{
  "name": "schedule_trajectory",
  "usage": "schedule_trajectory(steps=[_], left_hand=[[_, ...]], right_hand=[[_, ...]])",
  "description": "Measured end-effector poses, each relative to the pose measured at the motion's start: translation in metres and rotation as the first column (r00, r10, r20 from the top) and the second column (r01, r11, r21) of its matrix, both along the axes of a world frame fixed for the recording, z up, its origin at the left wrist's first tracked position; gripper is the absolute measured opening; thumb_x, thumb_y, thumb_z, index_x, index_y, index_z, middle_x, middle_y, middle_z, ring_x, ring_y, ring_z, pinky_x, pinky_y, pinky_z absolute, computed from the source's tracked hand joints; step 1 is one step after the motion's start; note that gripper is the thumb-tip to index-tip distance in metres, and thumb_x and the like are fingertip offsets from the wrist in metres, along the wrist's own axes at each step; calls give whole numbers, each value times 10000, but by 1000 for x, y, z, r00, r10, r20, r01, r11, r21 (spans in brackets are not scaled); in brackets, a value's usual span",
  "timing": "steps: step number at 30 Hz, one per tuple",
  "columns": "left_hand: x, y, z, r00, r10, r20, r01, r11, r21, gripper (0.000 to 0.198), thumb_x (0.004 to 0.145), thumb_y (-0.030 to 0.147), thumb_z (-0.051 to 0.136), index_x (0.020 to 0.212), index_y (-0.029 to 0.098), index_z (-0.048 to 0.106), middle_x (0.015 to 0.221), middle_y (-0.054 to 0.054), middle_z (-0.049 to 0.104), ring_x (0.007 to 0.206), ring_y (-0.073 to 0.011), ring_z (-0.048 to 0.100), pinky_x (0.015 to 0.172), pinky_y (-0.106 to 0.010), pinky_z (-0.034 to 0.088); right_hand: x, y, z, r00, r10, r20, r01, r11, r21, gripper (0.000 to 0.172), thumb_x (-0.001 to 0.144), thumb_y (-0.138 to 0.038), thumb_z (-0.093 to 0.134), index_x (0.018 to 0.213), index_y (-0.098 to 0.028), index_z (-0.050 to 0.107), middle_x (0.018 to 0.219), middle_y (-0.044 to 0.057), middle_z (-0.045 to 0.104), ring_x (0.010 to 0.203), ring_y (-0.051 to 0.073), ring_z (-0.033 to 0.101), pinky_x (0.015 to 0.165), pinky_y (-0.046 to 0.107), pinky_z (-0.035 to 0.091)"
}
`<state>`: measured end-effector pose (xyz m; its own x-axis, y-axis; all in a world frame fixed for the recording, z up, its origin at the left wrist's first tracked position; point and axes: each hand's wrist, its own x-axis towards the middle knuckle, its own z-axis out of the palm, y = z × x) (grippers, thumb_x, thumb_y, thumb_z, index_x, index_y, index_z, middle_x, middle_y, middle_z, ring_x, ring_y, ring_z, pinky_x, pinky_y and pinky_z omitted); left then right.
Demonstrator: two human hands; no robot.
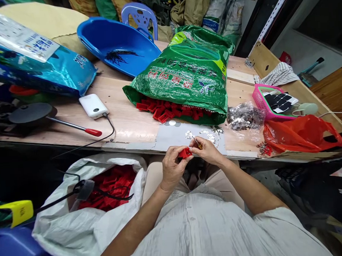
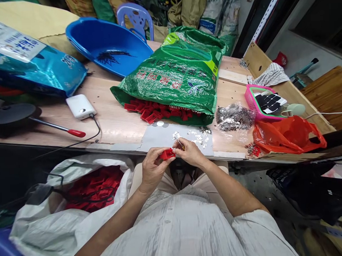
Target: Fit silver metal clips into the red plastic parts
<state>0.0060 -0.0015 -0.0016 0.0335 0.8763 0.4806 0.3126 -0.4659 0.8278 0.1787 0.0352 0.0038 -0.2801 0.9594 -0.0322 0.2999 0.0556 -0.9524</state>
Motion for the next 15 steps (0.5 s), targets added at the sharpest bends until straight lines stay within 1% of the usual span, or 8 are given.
schedule_trajectory(steps=[4, 8, 10, 12, 15], left_hand=[[1, -1, -2, 993, -10, 115, 24, 992, -122, 279, 777, 293, 749, 1041, 239, 678, 985, -35, 644, 923, -172, 617, 779, -273, 500], [2, 0, -7, 969, 2, 247, 59, 970, -236, 301, 762, 302, 760, 1046, 238, 683, 1023, -32, 630, 947, -175, 625, 848, -286, 489], [3, 1, -8, 955, 3, 298, 79, 961, -264, 301, 753, 305, 766, 1034, 233, 688, 1023, -32, 627, 952, -178, 628, 857, -287, 490], [3, 1, -9, 945, 3, 328, 92, 957, -274, 299, 746, 303, 772, 1024, 232, 691, 1019, -29, 627, 954, -178, 630, 853, -282, 493], [4, 0, -10, 950, -8, 311, 92, 962, -258, 301, 750, 301, 769, 1033, 240, 686, 1021, -27, 628, 948, -173, 626, 835, -276, 497]], right_hand=[[1, -1, 3, 995, 15, -98, -21, 998, -57, 245, 779, -393, 668, 851, -184, 562, 778, -28, 561, 660, 98, 477, 607, 220, 372], [5, -5, 9, 975, 33, -220, -67, 987, -148, 260, 858, -443, 567, 877, -189, 517, 764, -33, 562, 524, 64, 372, 505, 210, 295], [7, -6, 11, 968, 34, -248, -82, 980, -184, 277, 857, -460, 562, 898, -192, 504, 761, -36, 562, 490, 55, 330, 474, 210, 257], [8, -8, 12, 969, 28, -246, -76, 979, -191, 291, 836, -464, 587, 905, -193, 508, 763, -39, 547, 492, 53, 325, 467, 209, 246], [8, -10, 12, 974, 16, -227, -57, 983, -173, 294, 809, -453, 632, 882, -191, 520, 751, -48, 500, 513, 54, 333, 472, 206, 253]])
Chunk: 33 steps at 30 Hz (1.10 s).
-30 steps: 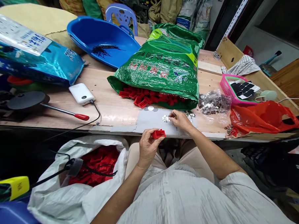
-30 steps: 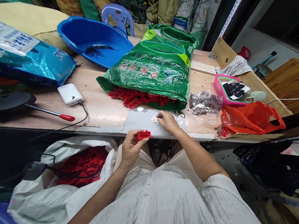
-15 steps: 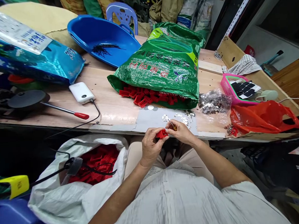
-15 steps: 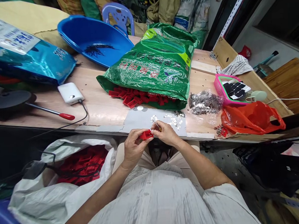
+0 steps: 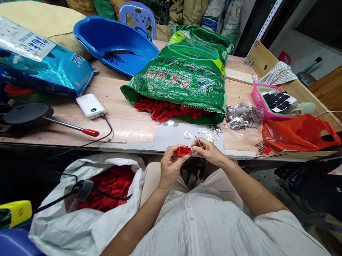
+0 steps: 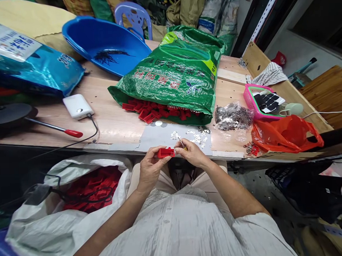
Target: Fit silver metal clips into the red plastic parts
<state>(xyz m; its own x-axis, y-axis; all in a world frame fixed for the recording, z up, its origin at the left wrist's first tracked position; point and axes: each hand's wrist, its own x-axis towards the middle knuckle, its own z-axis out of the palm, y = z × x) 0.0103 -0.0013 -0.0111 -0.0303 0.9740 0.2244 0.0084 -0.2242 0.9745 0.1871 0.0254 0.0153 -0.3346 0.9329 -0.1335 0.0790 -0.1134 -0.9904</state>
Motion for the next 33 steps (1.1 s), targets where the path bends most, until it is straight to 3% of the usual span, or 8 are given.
schedule_trajectory(steps=[7, 11, 14, 19, 24, 33], left_hand=[[3, -3, 3, 980, 34, -199, 4, 983, 185, 270, 786, 305, 739, 1037, 235, 670, 977, -38, 647, 929, -180, 619, 824, -304, 508], [1, 6, 1, 957, 24, -290, 46, 972, 232, 226, 818, 306, 700, 1028, 231, 660, 989, -49, 647, 938, -188, 625, 804, -311, 520], [-5, 20, -4, 930, -6, -367, 93, 971, 220, 225, 838, 297, 667, 1049, 224, 638, 1013, -56, 667, 950, -199, 639, 829, -334, 526], [-18, 43, -13, 868, -83, -490, 179, 972, 152, 251, 831, 248, 646, 1078, 209, 625, 1020, -54, 692, 945, -198, 650, 883, -355, 514], [-23, 54, -17, 857, -186, -481, 262, 960, 97, 310, 779, 241, 680, 1087, 219, 656, 1056, -66, 708, 998, -214, 655, 911, -358, 506], [-22, 56, -19, 884, -205, -419, 242, 970, 36, 377, 726, 271, 725, 1102, 257, 698, 1050, -42, 740, 983, -219, 684, 941, -360, 508]], right_hand=[[-4, -2, 1, 996, 73, -42, -77, 993, -94, 366, 786, -502, 666, 880, -207, 470, 669, -78, 421, 506, 64, 343, 465, 204, 246], [-1, 1, -5, 981, 29, 190, -47, 995, 93, 287, 835, -427, 643, 979, -196, 552, 831, -21, 542, 707, 112, 499, 653, 246, 404], [2, 2, -11, 915, -81, 395, -35, 960, 277, 239, 940, -312, 487, 1117, -206, 608, 995, 42, 584, 936, 165, 551, 848, 311, 424], [6, 1, -16, 802, -176, 571, -96, 905, 414, 272, 953, -239, 469, 1149, -204, 655, 970, 65, 636, 915, 180, 586, 857, 311, 434], [5, 0, -17, 769, -164, 618, -138, 901, 412, 207, 909, -229, 562, 1080, -222, 678, 913, 36, 703, 816, 163, 625, 791, 285, 445], [4, 5, -19, 743, -130, 656, -214, 883, 417, 198, 910, -178, 553, 1044, -211, 696, 981, 63, 703, 898, 176, 630, 828, 294, 452]])
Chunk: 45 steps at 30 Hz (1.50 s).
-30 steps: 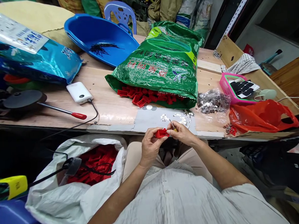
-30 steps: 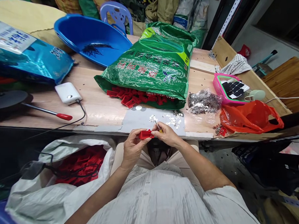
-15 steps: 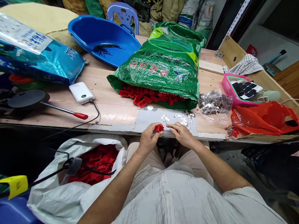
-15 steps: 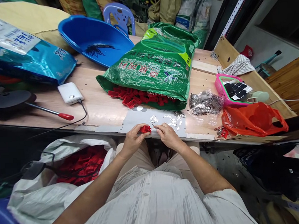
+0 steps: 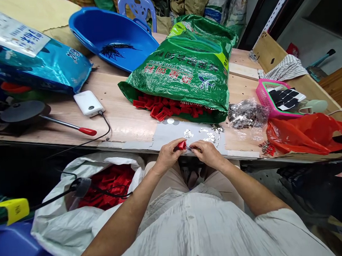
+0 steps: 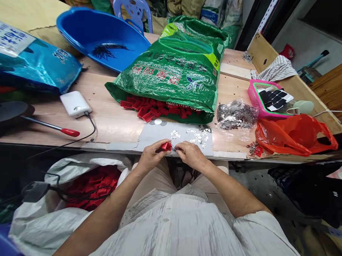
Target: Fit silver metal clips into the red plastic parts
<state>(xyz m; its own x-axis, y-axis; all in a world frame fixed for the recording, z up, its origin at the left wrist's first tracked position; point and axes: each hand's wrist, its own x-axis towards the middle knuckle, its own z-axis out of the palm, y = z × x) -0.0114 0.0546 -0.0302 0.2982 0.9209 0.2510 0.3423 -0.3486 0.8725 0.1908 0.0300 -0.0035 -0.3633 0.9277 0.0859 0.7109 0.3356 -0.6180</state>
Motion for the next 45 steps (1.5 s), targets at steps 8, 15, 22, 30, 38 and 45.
schedule_trajectory(steps=[8, 15, 22, 30, 38, 45], left_hand=[[0, 1, 2, 1000, -11, -6, 10, 1000, -12, 401, 737, 277, 722, 1136, 263, 694, 1113, -47, 731, 1032, -234, 679, 948, -368, 508], [1, 1, 1, 1000, 13, -18, -13, 1000, -15, 322, 725, 272, 725, 1047, 260, 711, 1001, -29, 751, 914, -217, 695, 898, -343, 517], [2, 0, 0, 1000, 19, -6, -19, 1000, -21, 295, 722, 295, 719, 1011, 246, 691, 963, -28, 740, 877, -206, 683, 861, -335, 512], [-3, -24, 9, 972, 124, 201, -111, 991, -79, 309, 722, 285, 743, 1005, 208, 646, 976, -51, 692, 888, -186, 656, 862, -339, 504], [6, -47, 31, 597, 322, 735, 231, 808, -542, 275, 762, 380, 741, 721, 183, 553, 849, -31, 712, 829, -173, 701, 904, -380, 531], [11, -56, 36, 394, 490, 778, 412, 662, -626, 97, 809, 268, 711, 814, 176, 680, 877, -30, 739, 831, -156, 704, 952, -357, 552]], right_hand=[[-3, -3, 1, 1000, 16, 20, -16, 1000, 12, 200, 920, -147, 538, 1052, -201, 678, 1006, 68, 681, 966, 184, 626, 869, 297, 462], [-17, -11, -2, 991, -16, 134, 13, 1000, 24, 218, 939, -127, 473, 1046, -203, 647, 1021, 79, 654, 966, 201, 620, 824, 292, 469], [-26, -13, 1, 978, -82, 193, 81, 997, 13, 189, 940, -149, 478, 1041, -211, 625, 1014, 78, 638, 939, 200, 615, 782, 283, 459], [-6, -18, 13, 998, -11, -58, 11, 1000, 13, 259, 951, -167, 437, 1181, -212, 546, 1061, 65, 638, 985, 184, 600, 851, 294, 441], [-14, -29, 37, 982, 102, -159, -122, 985, -125, 428, 988, -302, 417, 1416, -318, 429, 717, -39, 646, 708, 158, 610, 759, 268, 421], [-19, -32, 39, 987, 82, -141, -91, 994, -55, 353, 985, -373, 434, 1321, -319, 530, 892, 3, 704, 758, 179, 651, 708, 263, 439]])
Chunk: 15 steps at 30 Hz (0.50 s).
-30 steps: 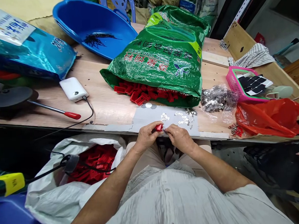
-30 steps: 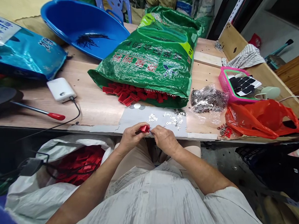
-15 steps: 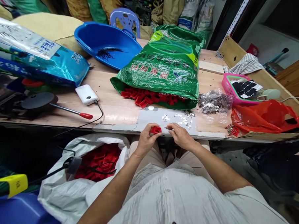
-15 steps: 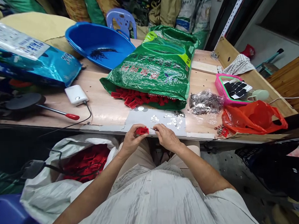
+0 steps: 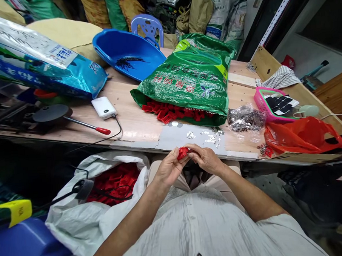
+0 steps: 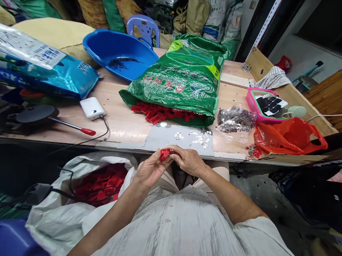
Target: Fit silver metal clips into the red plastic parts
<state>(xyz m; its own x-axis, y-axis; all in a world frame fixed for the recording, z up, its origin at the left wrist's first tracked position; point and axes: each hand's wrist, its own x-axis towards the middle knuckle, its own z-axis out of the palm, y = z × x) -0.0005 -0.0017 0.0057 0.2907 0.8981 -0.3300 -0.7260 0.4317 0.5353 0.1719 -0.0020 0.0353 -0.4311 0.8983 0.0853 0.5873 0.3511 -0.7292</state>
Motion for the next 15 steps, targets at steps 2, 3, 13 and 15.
schedule_trajectory(steps=[2, 3, 13, 15], left_hand=[[1, -2, 2, 999, -11, 35, 12, 1000, -22, 108, 825, 271, 697, 787, 171, 683, 852, -27, 737, 817, -148, 705, 974, -351, 545], [2, -2, 2, 999, -15, 41, 16, 1000, -27, 118, 830, 276, 692, 780, 169, 684, 841, -26, 735, 815, -147, 705, 987, -354, 539], [-28, -6, -17, 912, 160, -377, -90, 976, 196, 279, 736, 375, 753, 704, 180, 556, 860, -40, 710, 908, -199, 690, 984, -406, 490], [-55, -6, -29, 714, 366, -596, -208, 925, 319, 295, 729, 412, 731, 727, 185, 542, 926, -49, 695, 935, -215, 670, 981, -432, 475]], right_hand=[[-1, 0, -2, 1000, -29, -1, 29, 999, 44, 326, 977, -368, 451, 1278, -318, 565, 1072, 17, 704, 873, 197, 665, 758, 276, 451], [-2, 0, -3, 999, -44, -12, 44, 997, 61, 312, 975, -366, 455, 1256, -319, 581, 1128, 16, 693, 921, 203, 663, 787, 280, 453], [-6, 6, -18, 995, -93, -45, 91, 995, -35, 314, 1001, -368, 394, 1178, -301, 644, 811, -13, 698, 718, 150, 631, 691, 237, 427], [3, 14, -18, 984, -166, 60, 169, 985, -31, 302, 997, -367, 411, 1195, -304, 631, 789, -19, 694, 718, 154, 630, 686, 238, 422]])
